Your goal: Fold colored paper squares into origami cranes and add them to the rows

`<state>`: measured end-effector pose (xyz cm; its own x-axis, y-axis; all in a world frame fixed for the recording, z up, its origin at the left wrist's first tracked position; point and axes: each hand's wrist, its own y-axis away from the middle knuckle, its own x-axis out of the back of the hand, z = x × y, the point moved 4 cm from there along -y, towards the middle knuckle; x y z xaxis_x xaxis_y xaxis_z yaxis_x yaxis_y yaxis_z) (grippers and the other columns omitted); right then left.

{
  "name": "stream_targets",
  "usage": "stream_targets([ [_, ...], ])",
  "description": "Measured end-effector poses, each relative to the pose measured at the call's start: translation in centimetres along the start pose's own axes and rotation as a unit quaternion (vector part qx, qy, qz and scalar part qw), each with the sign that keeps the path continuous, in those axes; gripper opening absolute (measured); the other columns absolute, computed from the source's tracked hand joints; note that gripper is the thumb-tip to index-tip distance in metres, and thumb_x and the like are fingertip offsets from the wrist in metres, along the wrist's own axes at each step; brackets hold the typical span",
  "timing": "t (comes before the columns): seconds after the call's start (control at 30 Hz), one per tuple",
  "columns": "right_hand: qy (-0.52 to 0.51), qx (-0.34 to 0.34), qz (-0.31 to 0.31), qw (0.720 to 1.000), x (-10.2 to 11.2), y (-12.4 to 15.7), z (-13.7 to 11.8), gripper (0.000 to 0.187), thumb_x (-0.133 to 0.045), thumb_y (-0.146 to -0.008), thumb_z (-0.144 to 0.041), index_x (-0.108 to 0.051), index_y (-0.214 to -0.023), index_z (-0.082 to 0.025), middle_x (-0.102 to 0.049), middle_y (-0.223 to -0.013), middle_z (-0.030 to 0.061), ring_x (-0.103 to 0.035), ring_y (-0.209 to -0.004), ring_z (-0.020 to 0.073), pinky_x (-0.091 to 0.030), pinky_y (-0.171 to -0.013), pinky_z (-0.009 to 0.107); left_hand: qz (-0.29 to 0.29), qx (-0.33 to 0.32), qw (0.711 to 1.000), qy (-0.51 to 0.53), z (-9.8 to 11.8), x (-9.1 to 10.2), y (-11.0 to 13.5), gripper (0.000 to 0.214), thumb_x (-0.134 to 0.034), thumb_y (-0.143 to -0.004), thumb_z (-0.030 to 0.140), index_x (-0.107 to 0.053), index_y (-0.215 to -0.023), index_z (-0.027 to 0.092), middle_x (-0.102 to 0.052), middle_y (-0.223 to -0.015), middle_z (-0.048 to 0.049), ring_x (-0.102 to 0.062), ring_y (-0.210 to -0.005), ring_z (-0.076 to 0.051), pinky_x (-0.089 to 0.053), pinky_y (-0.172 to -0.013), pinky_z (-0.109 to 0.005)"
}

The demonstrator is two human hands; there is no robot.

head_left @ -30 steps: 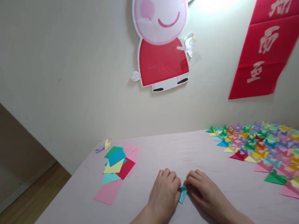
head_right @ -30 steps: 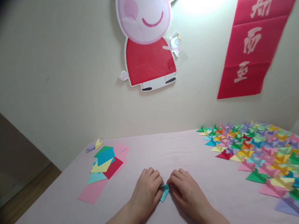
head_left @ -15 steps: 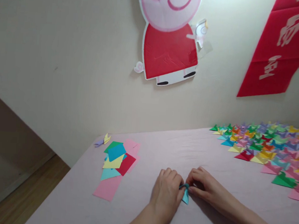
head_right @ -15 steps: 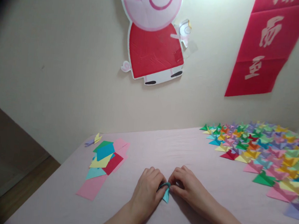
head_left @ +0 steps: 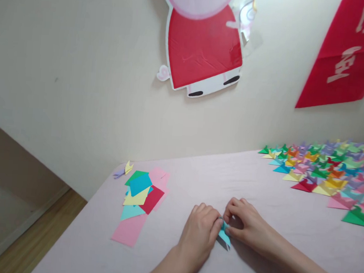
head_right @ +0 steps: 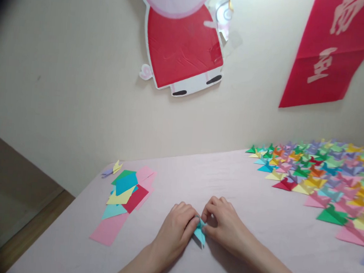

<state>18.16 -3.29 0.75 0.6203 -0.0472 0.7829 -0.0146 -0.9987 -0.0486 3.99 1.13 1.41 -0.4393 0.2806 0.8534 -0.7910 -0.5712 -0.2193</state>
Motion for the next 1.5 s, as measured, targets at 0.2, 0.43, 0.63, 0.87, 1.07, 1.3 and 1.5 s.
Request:
stream_targets([
  [0.2, -0.017, -0.015, 0.005, 1.000, 0.31, 0.14, -0.47, 0.010, -0.063, -0.076, -0.012, -0.063, -0.079, -0.022, -0.062, -0.091, 0.0031, -0.052, -0.091, 0.0230, -0.039, -0.082, 0.038, -0.006, 0.012, 1.000, 0.015, -0.27, -0.19, -0.08, 0.016, -0.047, -0.098, 0.013, -0.057, -0.087, 0.019, -0.061, -0.088, -0.0008, -0.051, -0.085, -0.019, -0.037, -0.080, -0.032],
  [0.43, -0.023, -0.019, 0.015, 0.999, 0.31, 0.09, -0.28, 0.016, -0.064, -0.071, -0.006, -0.063, -0.078, -0.021, -0.063, -0.091, 0.0022, -0.052, -0.092, 0.0220, -0.038, -0.083, 0.036, -0.020, 0.013, 0.999, 0.023, 0.51, 0.21, 0.07, 0.008, -0.064, -0.085, 0.017, -0.058, -0.089, 0.020, -0.062, -0.091, -0.0010, -0.051, -0.088, -0.021, -0.037, -0.080, -0.033],
  [0.63, -0.031, -0.015, 0.021, 0.999, 0.40, -0.02, -0.33, 0.009, -0.068, -0.077, -0.013, -0.064, -0.074, -0.021, -0.063, -0.088, 0.0025, -0.054, -0.091, 0.0221, -0.038, -0.084, 0.036, 0.036, 0.054, 0.996, 0.067, 0.23, -0.20, -0.10, 0.006, -0.064, -0.087, 0.018, -0.059, -0.085, 0.020, -0.062, -0.086, 0.0002, -0.053, -0.084, -0.021, -0.036, -0.076, -0.032],
  [0.87, -0.035, -0.008, 0.017, 0.999, 0.56, 0.04, -0.38, 0.009, -0.070, -0.076, -0.013, -0.066, -0.074, -0.020, -0.064, -0.087, 0.0024, -0.053, -0.091, 0.0224, -0.037, -0.082, 0.035, 0.043, 0.048, 0.989, 0.134, 0.07, -0.19, -0.26, 0.010, -0.058, -0.090, 0.015, -0.062, -0.083, 0.021, -0.064, -0.085, 0.0007, -0.055, -0.084, -0.019, -0.036, -0.078, -0.031],
  [1.07, -0.036, -0.008, 0.026, 0.999, 0.45, 0.12, -0.24, 0.012, -0.071, -0.074, -0.011, -0.063, -0.069, -0.020, -0.062, -0.082, 0.0007, -0.052, -0.087, 0.0214, -0.036, -0.079, 0.034, 0.063, 0.064, 0.979, 0.181, 0.33, 0.45, -0.24, 0.012, -0.054, -0.091, 0.017, -0.061, -0.082, 0.020, -0.063, -0.085, -0.0005, -0.056, -0.083, -0.019, -0.038, -0.076, -0.029],
  [1.3, -0.047, 0.004, 0.022, 0.999, 0.44, 0.12, -0.13, 0.012, -0.070, -0.074, -0.010, -0.064, -0.070, -0.020, -0.064, -0.082, 0.0003, -0.052, -0.088, 0.0212, -0.035, -0.081, 0.035, 0.079, 0.072, 0.976, 0.188, 0.17, 0.54, -0.05, 0.009, -0.053, -0.088, 0.015, -0.058, -0.081, 0.020, -0.060, -0.082, 0.0000, -0.055, -0.078, -0.017, -0.039, -0.071, -0.026],
  [1.5, -0.128, 0.045, 0.022, 0.991, 0.76, 0.07, 0.03, 0.008, -0.067, -0.085, -0.026, -0.066, -0.078, -0.022, -0.062, -0.080, -0.0001, -0.052, -0.083, 0.0198, -0.037, -0.079, 0.034, 0.079, 0.082, 0.979, 0.168, 0.29, 0.54, -0.02, 0.013, -0.054, -0.087, 0.016, -0.054, -0.074, 0.020, -0.057, -0.075, 0.0015, -0.053, -0.072, -0.016, -0.037, -0.068, -0.026],
])
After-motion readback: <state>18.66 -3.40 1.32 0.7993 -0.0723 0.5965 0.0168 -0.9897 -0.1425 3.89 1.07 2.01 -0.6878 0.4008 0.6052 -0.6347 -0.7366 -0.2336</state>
